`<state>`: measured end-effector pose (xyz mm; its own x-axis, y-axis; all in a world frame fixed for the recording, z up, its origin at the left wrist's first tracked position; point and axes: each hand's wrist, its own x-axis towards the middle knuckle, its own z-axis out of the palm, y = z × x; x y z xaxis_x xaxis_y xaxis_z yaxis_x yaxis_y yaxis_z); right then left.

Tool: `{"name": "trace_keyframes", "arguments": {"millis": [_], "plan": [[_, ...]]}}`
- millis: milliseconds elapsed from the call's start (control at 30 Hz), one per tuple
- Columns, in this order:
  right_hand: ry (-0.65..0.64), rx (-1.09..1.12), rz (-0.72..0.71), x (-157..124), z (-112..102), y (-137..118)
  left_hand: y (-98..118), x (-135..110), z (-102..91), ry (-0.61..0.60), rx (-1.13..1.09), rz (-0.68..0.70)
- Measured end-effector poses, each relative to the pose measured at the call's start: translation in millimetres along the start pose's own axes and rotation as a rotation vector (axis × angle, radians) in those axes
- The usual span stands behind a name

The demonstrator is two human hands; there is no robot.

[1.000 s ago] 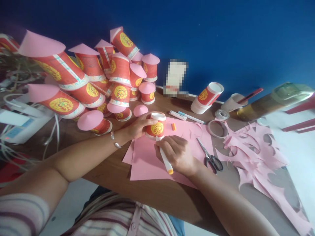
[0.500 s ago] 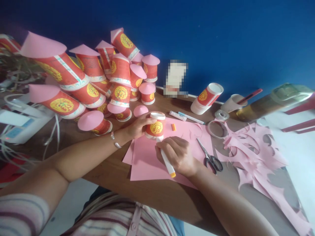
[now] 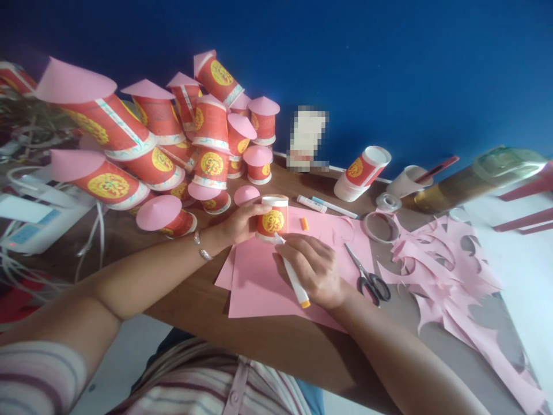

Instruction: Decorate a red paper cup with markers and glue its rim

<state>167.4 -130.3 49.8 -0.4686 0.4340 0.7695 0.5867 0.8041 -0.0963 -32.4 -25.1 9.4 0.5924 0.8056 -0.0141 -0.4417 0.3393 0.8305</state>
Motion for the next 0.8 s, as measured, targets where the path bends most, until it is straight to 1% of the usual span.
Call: {"name": "trace_keyframes", "arguments": {"millis": [100, 233, 400, 533, 667, 800], "plan": [[-0.024, -0.017, 0.017, -0.1, -0.2, -0.2, 0.5, -0.4, 0.6, 0.025, -0.011, 0.003], [-0.051, -0.034, -0.004, 1.9, 1.3, -2.0, 1.4, -3.0, 3.7, 0.051, 0.010, 0.001], [-0.042, -0.033, -0.037, 0.6, 6.3, -3.2, 1.7, -6.3, 8.5, 0.050, 0.148, 0.018], [-0.041, -0.007, -0.053, -0.1, 8.1, -4.3, 0.2, -6.1, 7.6, 0.063, 0.217, 0.011], [-0.053, 0.028, -0.091, 1.8, 7.9, -6.0, -0.9, -4.6, 7.4, 0.082, 0.180, 0.015], [-0.053, 0.018, -0.110, 3.6, 6.8, -6.9, 1.6, -4.2, 11.4, 0.091, 0.148, 0.033]]}}
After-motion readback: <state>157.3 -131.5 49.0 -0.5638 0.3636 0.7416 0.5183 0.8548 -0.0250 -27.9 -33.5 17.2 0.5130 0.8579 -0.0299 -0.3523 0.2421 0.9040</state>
